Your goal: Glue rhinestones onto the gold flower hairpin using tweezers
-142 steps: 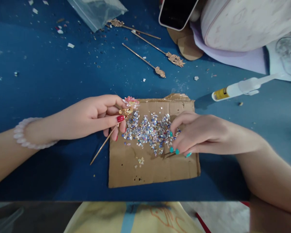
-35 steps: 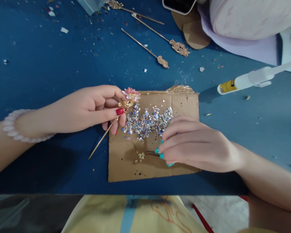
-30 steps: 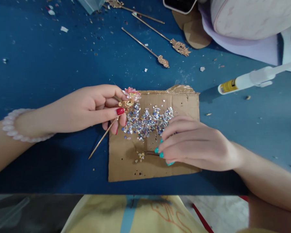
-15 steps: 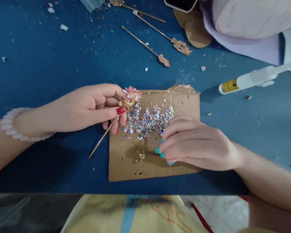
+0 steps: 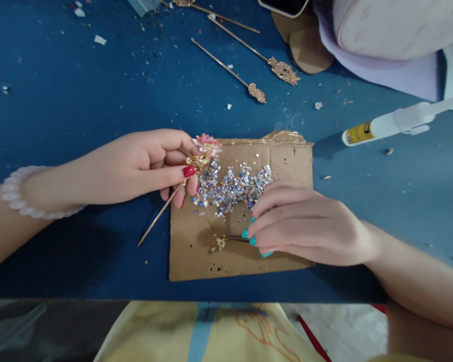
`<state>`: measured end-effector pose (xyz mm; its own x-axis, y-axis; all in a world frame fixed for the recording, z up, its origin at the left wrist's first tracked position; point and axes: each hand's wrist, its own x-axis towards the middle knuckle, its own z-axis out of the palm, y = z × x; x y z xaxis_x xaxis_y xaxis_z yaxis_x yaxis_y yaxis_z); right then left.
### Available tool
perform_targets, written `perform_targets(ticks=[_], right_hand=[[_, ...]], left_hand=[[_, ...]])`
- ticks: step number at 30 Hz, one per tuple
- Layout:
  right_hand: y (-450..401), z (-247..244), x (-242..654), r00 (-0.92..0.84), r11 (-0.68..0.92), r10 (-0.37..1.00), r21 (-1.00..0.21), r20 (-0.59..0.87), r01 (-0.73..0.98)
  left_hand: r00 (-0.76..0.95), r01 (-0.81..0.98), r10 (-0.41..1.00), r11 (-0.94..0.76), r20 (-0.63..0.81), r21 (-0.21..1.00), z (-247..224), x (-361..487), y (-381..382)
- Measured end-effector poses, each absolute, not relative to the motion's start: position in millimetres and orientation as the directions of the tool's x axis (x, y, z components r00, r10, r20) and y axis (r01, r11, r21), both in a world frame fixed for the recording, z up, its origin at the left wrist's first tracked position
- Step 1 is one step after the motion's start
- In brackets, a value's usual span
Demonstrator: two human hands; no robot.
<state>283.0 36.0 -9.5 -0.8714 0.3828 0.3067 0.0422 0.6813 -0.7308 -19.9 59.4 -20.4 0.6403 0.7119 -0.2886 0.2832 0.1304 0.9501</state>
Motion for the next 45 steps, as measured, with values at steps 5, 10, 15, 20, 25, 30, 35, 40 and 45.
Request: perform_targets(ticks=[5, 10, 15, 20, 25, 30, 35, 40, 45], right_hand=[[34.6, -8.9, 282.3, -0.873, 0.692, 0.379, -0.720, 0.306, 0.049], [34.1, -9.2, 281.1, -0.872, 0.682, 0.384, -0.730, 0.303, 0.046], [34.2, -7.5, 281.9, -0.871, 0.681, 0.386, -0.731, 0.305, 0.046], [45.4, -4.6, 288.3, -0.855, 0.677, 0.425, -0.731, 0.297, 0.083], [69.6, -12.1, 308.7, -0.715, 0.590, 0.572, -0.807, 0.402, 0.017], [79.5, -17.3, 339.3, -0.830, 0.555, 0.473, -0.832, 0.294, 0.021], [77.4, -21.6, 350.6, -0.842, 0.583, 0.484, -0.806, 0.239, 0.106], [79.9, -31.3, 342.6, -0.756, 0.611, 0.565, -0.784, 0.330, 0.114], [80.0, -39.6, 337.9, -0.668, 0.614, 0.637, -0.778, 0.385, 0.137]], left_hand=[[0.643, 0.269, 0.713, 0.130, -0.279, 0.954, -20.2, -20.5, 59.1], [0.642, 0.271, 0.714, 0.130, -0.279, 0.954, -19.0, -20.7, 58.8], [0.636, 0.275, 0.718, 0.133, -0.283, 0.952, -18.8, -20.0, 59.2], [0.635, 0.283, 0.716, 0.135, -0.291, 0.950, -18.9, -21.3, 59.1], [0.622, 0.317, 0.720, 0.129, -0.309, 0.940, -19.9, -21.6, 58.6], [0.633, 0.320, 0.714, 0.111, -0.300, 0.941, -20.1, -20.1, 59.5], [0.638, 0.348, 0.704, 0.096, -0.311, 0.933, -18.6, -22.0, 60.0], [0.624, 0.337, 0.712, 0.127, -0.322, 0.933, -21.0, -25.1, 58.6], [0.623, 0.342, 0.713, 0.120, -0.321, 0.932, -21.3, -26.2, 58.8]])
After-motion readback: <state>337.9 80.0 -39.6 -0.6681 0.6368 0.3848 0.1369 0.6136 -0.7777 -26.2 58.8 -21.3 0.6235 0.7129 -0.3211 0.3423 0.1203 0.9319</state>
